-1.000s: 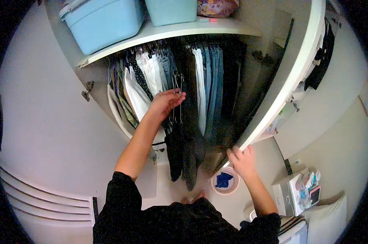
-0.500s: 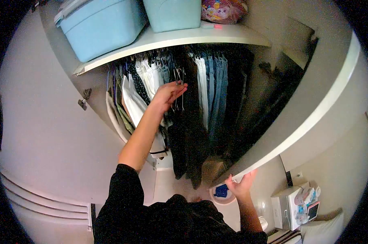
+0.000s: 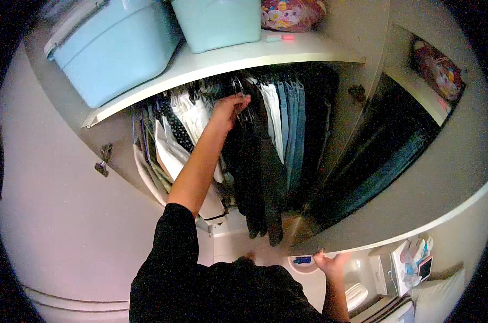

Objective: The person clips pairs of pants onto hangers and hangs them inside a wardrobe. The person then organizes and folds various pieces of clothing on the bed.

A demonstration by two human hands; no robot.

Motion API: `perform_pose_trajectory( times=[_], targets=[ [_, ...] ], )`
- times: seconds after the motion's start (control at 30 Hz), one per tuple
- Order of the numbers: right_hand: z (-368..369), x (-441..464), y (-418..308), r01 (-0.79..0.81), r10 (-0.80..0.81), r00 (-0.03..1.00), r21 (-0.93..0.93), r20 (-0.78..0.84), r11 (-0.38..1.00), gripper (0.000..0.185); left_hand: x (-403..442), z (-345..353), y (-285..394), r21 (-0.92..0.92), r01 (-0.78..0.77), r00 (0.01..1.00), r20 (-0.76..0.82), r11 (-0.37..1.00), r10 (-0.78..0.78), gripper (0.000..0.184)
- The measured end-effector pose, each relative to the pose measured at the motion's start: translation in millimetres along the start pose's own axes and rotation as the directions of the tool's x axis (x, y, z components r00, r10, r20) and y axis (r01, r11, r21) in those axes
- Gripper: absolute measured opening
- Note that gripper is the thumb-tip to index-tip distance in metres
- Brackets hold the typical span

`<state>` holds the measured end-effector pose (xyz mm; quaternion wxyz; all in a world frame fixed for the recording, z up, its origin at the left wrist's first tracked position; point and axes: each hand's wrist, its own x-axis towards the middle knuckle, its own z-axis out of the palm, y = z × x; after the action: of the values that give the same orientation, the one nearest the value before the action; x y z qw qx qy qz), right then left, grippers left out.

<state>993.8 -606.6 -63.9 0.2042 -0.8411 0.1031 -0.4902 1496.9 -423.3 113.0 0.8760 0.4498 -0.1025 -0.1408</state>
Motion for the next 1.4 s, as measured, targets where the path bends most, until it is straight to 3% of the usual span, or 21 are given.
perform_pose_trajectory(
  times=[0.03,0.17,0.2,0.3,0.33,0.43,0.47,0.53,0.6,0.7,0.93,1.0,1.1,1.23,1.33,1.4],
  targets=[
    [2,-1,-1,-0.041,0.041,0.999,0.020,-0.025,0.999,0.054,13,0,0,-0.011,-0.004,1.000,-0.011,1.000,0.004,0.036],
    [3,-4,4,0.040,-0.040,0.999,-0.081,-0.002,0.996,0.054,55,1,3,0.010,-0.026,1.000,0.003,1.000,0.026,0.042],
    [1,-7,6,0.019,-0.017,1.000,-0.040,0.026,0.999,0.053,58,7,9,0.030,-0.001,0.999,-0.033,1.000,0.002,0.023],
    [0,-5,5,0.082,-0.080,0.996,-0.064,0.030,0.995,0.049,82,10,24,0.202,0.032,0.997,-0.071,0.979,-0.018,0.028],
    [-1,-1,0,0.123,-0.122,0.992,-0.098,0.023,0.988,0.047,85,14,23,0.086,-0.043,0.995,-0.088,0.995,0.050,0.033],
    [3,1,-6,0.078,-0.079,0.997,-0.040,-0.010,0.996,0.047,107,16,24,-0.005,-0.188,0.982,-0.035,0.982,0.188,0.036],
    [3,-1,-3,0.077,-0.078,0.997,-0.048,-0.003,0.996,0.047,116,17,25,-0.013,-0.180,0.983,-0.037,0.984,0.179,0.034],
    [2,-8,3,0.074,-0.073,0.997,-0.064,0.011,0.995,0.048,182,-22,-1,0.054,-0.329,0.944,0.007,0.943,0.329,0.035],
    [2,-6,0,0.085,-0.086,0.996,-0.089,0.002,0.992,0.050,151,6,27,-0.081,-0.173,0.980,-0.116,0.982,0.163,0.042],
    [3,-10,-1,0.061,-0.064,0.998,-0.113,-0.021,0.992,0.051,147,12,33,-0.091,-0.125,0.984,-0.140,0.988,0.111,0.044],
    [0,-2,-11,0.062,-0.060,0.998,-0.148,0.019,0.987,0.046,147,6,26,0.072,-0.163,0.978,-0.120,0.984,0.171,0.048],
    [1,-7,-7,0.010,-0.009,1.000,-0.060,0.021,0.998,0.045,150,0,22,0.145,-0.182,0.974,-0.112,0.972,0.199,0.047],
    [2,-12,-3,0.011,-0.010,1.000,-0.032,0.020,0.999,0.045,136,-2,12,0.316,-0.347,0.923,-0.053,0.883,0.382,0.036],
    [8,-14,-5,0.004,-0.004,0.997,0.002,-0.081,1.000,0.043,65,10,-2,0.468,-0.388,0.884,-0.055,0.794,0.464,0.056],
    [3,-16,4,0.031,-0.030,0.999,-0.038,0.046,0.999,0.043,21,-6,-39,0.371,-0.470,0.877,0.091,0.801,0.472,0.086],
    [5,-11,-4,0.023,-0.023,1.000,-0.004,0.012,1.000,0.042,-8,-13,-63,0.605,-0.520,0.830,0.193,0.603,0.523,0.111]
  ],
)
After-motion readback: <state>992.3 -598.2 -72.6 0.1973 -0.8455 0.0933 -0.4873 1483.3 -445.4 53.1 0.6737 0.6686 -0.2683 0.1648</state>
